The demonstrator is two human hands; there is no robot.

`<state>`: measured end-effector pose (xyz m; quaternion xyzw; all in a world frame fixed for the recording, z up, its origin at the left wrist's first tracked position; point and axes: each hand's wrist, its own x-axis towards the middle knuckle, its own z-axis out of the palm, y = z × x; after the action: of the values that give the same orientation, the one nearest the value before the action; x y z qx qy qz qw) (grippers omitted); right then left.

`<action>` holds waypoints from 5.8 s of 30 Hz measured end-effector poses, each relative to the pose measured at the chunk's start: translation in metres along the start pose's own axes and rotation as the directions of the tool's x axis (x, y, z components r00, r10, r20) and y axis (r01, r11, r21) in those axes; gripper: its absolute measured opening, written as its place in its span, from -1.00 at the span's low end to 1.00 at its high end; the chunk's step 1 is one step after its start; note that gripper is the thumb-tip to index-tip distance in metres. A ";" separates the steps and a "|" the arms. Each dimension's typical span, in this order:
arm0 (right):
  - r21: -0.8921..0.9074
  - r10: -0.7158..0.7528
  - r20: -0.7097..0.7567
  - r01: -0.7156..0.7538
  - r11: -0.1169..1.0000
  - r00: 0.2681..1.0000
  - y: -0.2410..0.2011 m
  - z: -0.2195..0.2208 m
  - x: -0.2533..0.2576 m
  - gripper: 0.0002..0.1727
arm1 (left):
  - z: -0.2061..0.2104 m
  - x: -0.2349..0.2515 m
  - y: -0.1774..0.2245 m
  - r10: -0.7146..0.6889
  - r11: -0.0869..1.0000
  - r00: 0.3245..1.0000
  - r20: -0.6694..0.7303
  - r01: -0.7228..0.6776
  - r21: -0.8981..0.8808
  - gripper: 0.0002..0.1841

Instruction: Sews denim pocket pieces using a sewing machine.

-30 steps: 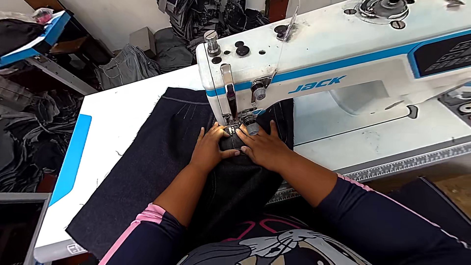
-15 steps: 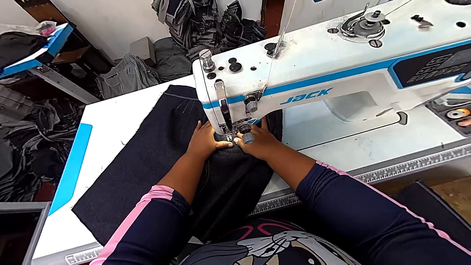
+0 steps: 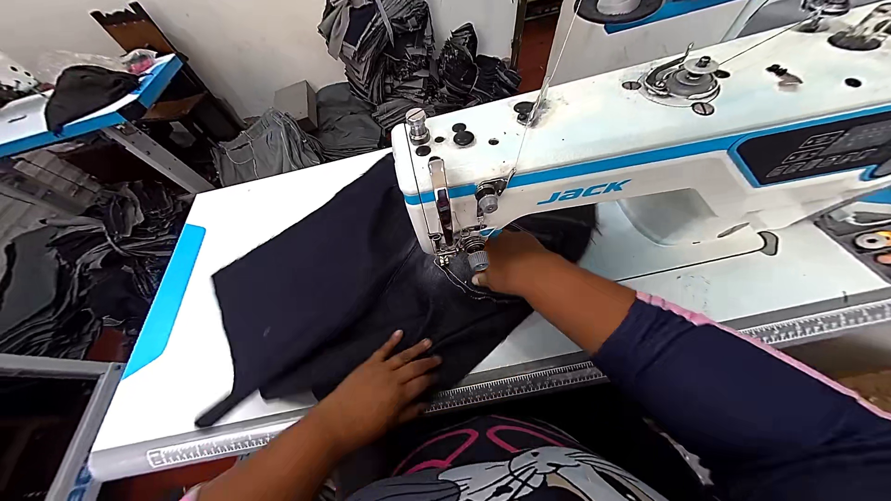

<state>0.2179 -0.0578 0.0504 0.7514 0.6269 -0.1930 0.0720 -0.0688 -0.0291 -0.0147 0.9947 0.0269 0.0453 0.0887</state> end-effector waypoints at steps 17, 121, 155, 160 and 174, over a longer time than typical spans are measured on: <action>0.111 -0.147 -0.135 0.162 0.980 0.980 0.010 0.077 -0.017 -0.36 | 0.039 0.083 -0.002 -0.237 0.971 0.926 -0.294 0.216 -0.102 -0.69; 0.115 -0.277 -0.283 0.319 0.941 0.918 0.014 0.100 -0.041 -0.44 | 0.020 0.074 -0.025 -0.281 0.872 0.923 -0.263 0.132 -0.471 -0.89; 0.114 -0.205 -0.657 0.365 0.924 0.725 0.017 0.065 0.010 -0.68 | -0.020 0.133 -0.109 -0.568 0.804 0.801 0.188 0.589 -0.080 -0.27; -0.045 -0.312 -0.779 0.447 0.893 0.544 0.006 0.113 -0.021 -0.68 | -0.028 0.138 -0.084 -0.756 0.649 0.621 0.206 0.753 0.112 -0.10; 0.067 -0.370 -0.778 0.652 0.755 0.508 -0.021 0.152 -0.091 -0.63 | -0.052 0.126 0.023 -0.326 0.904 0.794 0.513 0.421 -0.077 -0.50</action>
<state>0.1541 -0.1895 -0.0517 0.5390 0.7524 -0.0012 -0.3787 0.0528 -0.0348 0.0512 0.9353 0.1958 -0.2233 0.1924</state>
